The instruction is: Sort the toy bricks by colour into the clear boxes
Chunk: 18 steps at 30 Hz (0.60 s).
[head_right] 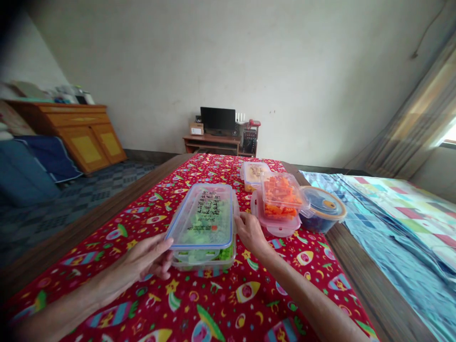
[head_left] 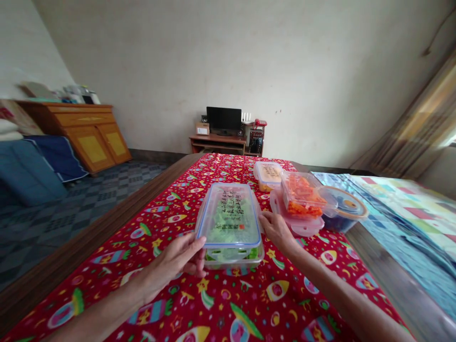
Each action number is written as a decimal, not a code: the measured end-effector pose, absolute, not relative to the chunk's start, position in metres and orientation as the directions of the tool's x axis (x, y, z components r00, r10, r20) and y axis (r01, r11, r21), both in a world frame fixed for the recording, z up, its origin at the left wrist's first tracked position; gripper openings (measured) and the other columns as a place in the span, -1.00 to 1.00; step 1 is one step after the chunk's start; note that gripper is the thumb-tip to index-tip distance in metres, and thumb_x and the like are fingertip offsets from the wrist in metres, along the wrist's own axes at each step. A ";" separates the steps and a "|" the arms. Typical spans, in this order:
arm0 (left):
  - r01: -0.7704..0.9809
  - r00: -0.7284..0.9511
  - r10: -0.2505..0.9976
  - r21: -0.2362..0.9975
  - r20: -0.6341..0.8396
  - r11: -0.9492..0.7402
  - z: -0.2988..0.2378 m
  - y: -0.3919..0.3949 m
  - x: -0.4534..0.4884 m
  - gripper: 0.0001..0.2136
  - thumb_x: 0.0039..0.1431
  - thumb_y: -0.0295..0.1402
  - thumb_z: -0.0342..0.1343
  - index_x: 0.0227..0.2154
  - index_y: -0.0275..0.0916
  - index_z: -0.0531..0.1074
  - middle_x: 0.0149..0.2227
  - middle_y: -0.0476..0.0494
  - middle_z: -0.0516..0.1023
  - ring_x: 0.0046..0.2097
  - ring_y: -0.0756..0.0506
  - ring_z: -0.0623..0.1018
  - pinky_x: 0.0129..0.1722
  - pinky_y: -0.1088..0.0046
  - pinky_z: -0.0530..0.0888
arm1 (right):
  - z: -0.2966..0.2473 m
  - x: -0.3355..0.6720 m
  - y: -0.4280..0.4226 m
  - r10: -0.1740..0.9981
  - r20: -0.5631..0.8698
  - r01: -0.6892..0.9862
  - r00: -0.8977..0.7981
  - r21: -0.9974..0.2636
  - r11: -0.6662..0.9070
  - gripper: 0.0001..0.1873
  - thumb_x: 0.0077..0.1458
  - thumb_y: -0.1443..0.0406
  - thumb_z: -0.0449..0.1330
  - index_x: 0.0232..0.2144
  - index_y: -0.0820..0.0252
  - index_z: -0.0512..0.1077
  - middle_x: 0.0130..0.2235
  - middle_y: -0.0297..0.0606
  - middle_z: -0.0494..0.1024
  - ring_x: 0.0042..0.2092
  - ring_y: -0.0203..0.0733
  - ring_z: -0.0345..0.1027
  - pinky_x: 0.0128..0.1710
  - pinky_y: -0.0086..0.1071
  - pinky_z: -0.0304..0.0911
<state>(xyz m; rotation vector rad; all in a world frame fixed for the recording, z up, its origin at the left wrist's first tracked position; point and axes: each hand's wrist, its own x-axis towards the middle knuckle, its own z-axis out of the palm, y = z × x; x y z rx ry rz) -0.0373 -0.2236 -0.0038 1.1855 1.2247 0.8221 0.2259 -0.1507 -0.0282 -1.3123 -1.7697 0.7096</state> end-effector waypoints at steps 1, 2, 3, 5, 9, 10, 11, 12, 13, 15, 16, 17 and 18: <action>0.176 0.233 0.928 0.951 -0.290 0.253 -0.004 -0.224 -0.038 -0.57 -0.01 0.10 0.16 -0.50 -0.22 0.33 -0.56 0.02 0.40 -0.54 -0.02 0.46 -0.49 0.42 0.53 | -0.031 0.227 -0.152 0.953 0.272 0.513 -0.134 -0.804 0.301 -0.64 0.07 0.11 -0.07 -0.61 0.21 0.23 -0.59 -0.38 0.19 -0.51 -0.35 0.02 -0.54 -0.45 -0.07; 0.223 0.265 0.908 0.937 -0.324 0.270 -0.004 -0.225 -0.039 -0.55 -0.02 0.12 0.15 -0.51 -0.22 0.30 -0.58 0.05 0.38 -0.59 0.00 0.42 -0.56 0.44 0.49 | -0.032 0.228 -0.154 0.954 0.269 0.517 -0.130 -0.803 0.297 -0.64 0.07 0.12 -0.07 -0.60 0.22 0.26 -0.58 -0.37 0.22 -0.50 -0.34 0.03 -0.52 -0.45 -0.05; 0.261 0.299 0.884 0.922 -0.359 0.286 -0.005 -0.225 -0.041 -0.54 -0.03 0.14 0.14 -0.51 -0.21 0.29 -0.59 0.07 0.36 -0.64 0.02 0.38 -0.61 0.46 0.45 | -0.034 0.230 -0.155 0.956 0.263 0.513 -0.130 -0.807 0.292 -0.65 0.08 0.13 -0.07 -0.58 0.24 0.28 -0.57 -0.36 0.24 -0.49 -0.33 0.05 -0.51 -0.45 -0.03; 0.323 0.351 0.843 0.897 -0.408 0.301 -0.009 -0.223 -0.044 -0.51 -0.03 0.19 0.09 -0.53 -0.21 0.27 -0.60 0.08 0.36 -0.69 0.04 0.32 -0.68 0.48 0.38 | -0.037 0.231 -0.156 0.959 0.246 0.489 -0.141 -0.825 0.283 -0.64 0.09 0.15 -0.07 -0.53 0.27 0.34 -0.54 -0.35 0.29 -0.47 -0.32 0.08 -0.49 -0.45 0.00; 0.518 0.320 0.877 0.841 -0.358 0.155 -0.015 -0.209 -0.057 -0.43 0.02 0.26 -0.08 -0.66 -0.21 0.24 -0.73 0.02 0.31 -0.72 0.01 0.31 -0.69 0.50 0.26 | -0.043 0.233 -0.158 0.965 0.228 0.440 -0.129 -0.859 0.262 -0.62 0.10 0.13 -0.05 -0.47 0.30 0.39 -0.52 -0.33 0.35 -0.46 -0.31 0.11 -0.48 -0.44 0.04; 0.578 0.270 0.916 0.811 -0.295 0.091 -0.015 -0.202 -0.061 -0.42 0.04 0.25 -0.11 -0.69 -0.20 0.22 -0.76 0.02 0.28 -0.72 0.01 0.31 -0.67 0.50 0.25 | -0.044 0.232 -0.158 0.966 0.224 0.433 -0.127 -0.864 0.257 -0.62 0.10 0.13 -0.04 -0.47 0.30 0.40 -0.52 -0.33 0.36 -0.46 -0.32 0.11 -0.48 -0.44 0.05; 0.629 0.219 0.953 0.777 -0.208 0.025 -0.014 -0.195 -0.066 -0.43 0.07 0.23 -0.12 -0.71 -0.20 0.21 -0.78 0.02 0.26 -0.71 0.00 0.30 -0.64 0.49 0.25 | -0.044 0.232 -0.159 0.967 0.219 0.426 -0.130 -0.868 0.254 -0.62 0.10 0.12 -0.03 -0.45 0.31 0.41 -0.52 -0.33 0.37 -0.47 -0.32 0.11 -0.49 -0.45 0.05; 0.667 0.174 0.979 0.744 -0.110 -0.035 -0.013 -0.187 -0.071 -0.44 0.09 0.20 -0.11 -0.72 -0.19 0.20 -0.78 0.01 0.26 -0.69 0.00 0.31 -0.61 0.48 0.28 | -0.044 0.232 -0.160 0.968 0.211 0.420 -0.138 -0.872 0.250 -0.62 0.10 0.12 -0.03 -0.44 0.31 0.41 -0.52 -0.33 0.37 -0.48 -0.33 0.10 -0.51 -0.45 0.04; 0.684 0.137 0.990 0.724 -0.007 -0.089 -0.013 -0.179 -0.074 -0.46 0.10 0.18 -0.10 -0.71 -0.19 0.22 -0.76 0.01 0.29 -0.66 -0.02 0.35 -0.57 0.47 0.32 | -0.044 0.232 -0.161 0.968 0.202 0.414 -0.147 -0.877 0.246 -0.62 0.10 0.12 -0.02 -0.43 0.31 0.41 -0.54 -0.34 0.36 -0.50 -0.33 0.09 -0.53 -0.46 0.03; 0.659 0.111 0.984 0.730 0.141 -0.178 -0.014 -0.164 -0.078 -0.53 0.09 0.15 -0.05 -0.57 -0.19 0.33 -0.59 -0.06 0.48 -0.49 -0.09 0.50 -0.42 0.44 0.44 | -0.043 0.231 -0.163 0.971 0.181 0.400 -0.158 -0.887 0.230 -0.64 0.10 0.13 -0.03 -0.43 0.31 0.40 -0.60 -0.38 0.30 -0.55 -0.35 0.08 -0.57 -0.47 0.00; 0.630 0.106 0.978 0.749 0.178 -0.205 -0.016 -0.158 -0.077 -0.56 0.09 0.14 -0.03 -0.42 -0.19 0.39 -0.41 -0.12 0.57 -0.33 -0.14 0.57 -0.30 0.41 0.48 | -0.043 0.231 -0.164 0.972 0.171 0.394 -0.162 -0.892 0.223 -0.65 0.10 0.14 -0.03 -0.43 0.30 0.39 -0.63 -0.41 0.27 -0.56 -0.35 0.07 -0.59 -0.48 0.00; 0.602 0.112 0.977 0.770 0.182 -0.213 -0.018 -0.153 -0.074 -0.53 0.08 0.13 -0.02 -0.24 -0.20 0.40 -0.20 -0.21 0.59 -0.15 -0.19 0.58 -0.17 0.36 0.49 | -0.043 0.231 -0.164 0.973 0.162 0.389 -0.165 -0.896 0.215 -0.66 0.11 0.15 -0.04 -0.42 0.30 0.39 -0.65 -0.43 0.24 -0.58 -0.36 0.07 -0.60 -0.48 0.00; 0.582 0.120 0.979 0.787 0.166 -0.205 -0.022 -0.151 -0.070 -0.46 0.08 0.12 -0.01 -0.06 -0.21 0.35 0.00 -0.29 0.52 0.03 -0.23 0.52 -0.04 0.30 0.46 | -0.043 0.231 -0.164 0.974 0.151 0.388 -0.169 -0.898 0.207 -0.67 0.11 0.17 -0.04 -0.41 0.31 0.39 -0.65 -0.44 0.23 -0.59 -0.36 0.07 -0.61 -0.48 0.01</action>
